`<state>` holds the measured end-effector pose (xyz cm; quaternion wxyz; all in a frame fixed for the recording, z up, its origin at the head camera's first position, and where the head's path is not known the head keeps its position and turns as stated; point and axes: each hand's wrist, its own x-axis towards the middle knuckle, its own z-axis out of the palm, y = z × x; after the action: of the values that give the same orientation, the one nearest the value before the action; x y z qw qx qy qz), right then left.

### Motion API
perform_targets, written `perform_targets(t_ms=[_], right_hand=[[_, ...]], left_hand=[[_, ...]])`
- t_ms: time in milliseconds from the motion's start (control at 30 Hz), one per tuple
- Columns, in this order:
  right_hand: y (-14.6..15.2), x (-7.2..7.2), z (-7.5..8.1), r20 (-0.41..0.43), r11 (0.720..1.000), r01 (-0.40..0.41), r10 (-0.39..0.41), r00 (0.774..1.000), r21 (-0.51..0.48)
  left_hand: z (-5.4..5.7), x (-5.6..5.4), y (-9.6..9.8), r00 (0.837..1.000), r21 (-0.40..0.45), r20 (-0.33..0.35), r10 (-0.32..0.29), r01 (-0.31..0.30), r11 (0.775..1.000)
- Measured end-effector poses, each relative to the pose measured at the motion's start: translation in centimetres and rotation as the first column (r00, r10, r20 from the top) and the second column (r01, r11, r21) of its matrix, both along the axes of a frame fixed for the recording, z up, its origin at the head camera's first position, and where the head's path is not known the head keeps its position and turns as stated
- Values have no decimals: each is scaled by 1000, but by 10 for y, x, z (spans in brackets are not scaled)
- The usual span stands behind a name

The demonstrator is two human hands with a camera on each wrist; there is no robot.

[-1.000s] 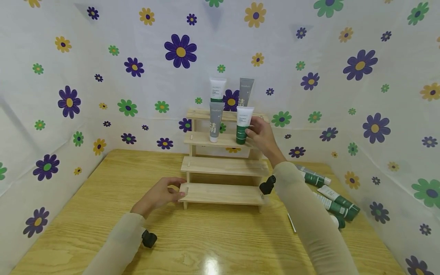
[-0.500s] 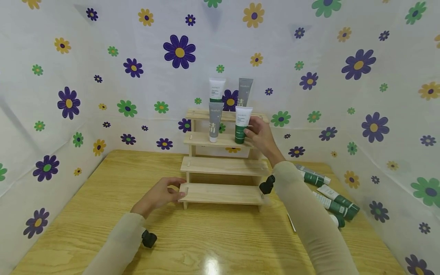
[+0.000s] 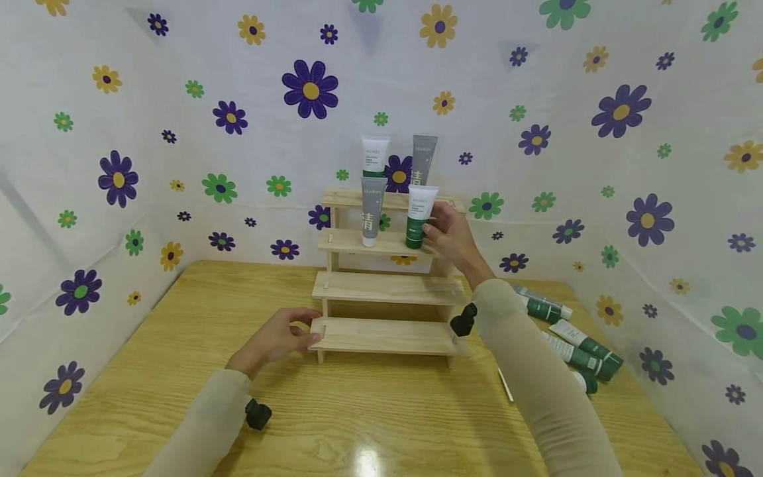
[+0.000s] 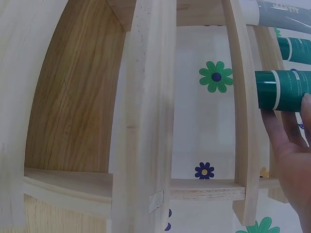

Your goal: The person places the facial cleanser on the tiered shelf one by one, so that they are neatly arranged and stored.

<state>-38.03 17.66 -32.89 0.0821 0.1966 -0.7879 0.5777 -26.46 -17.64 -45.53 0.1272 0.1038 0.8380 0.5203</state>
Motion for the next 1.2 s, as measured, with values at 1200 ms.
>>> perform_targets(t_ms=[1200], right_hand=[[4, 2, -3, 45, 993, 23, -28, 999, 118]], left_hand=[[2, 0, 0, 1000, -5, 4, -4, 4, 1000]])
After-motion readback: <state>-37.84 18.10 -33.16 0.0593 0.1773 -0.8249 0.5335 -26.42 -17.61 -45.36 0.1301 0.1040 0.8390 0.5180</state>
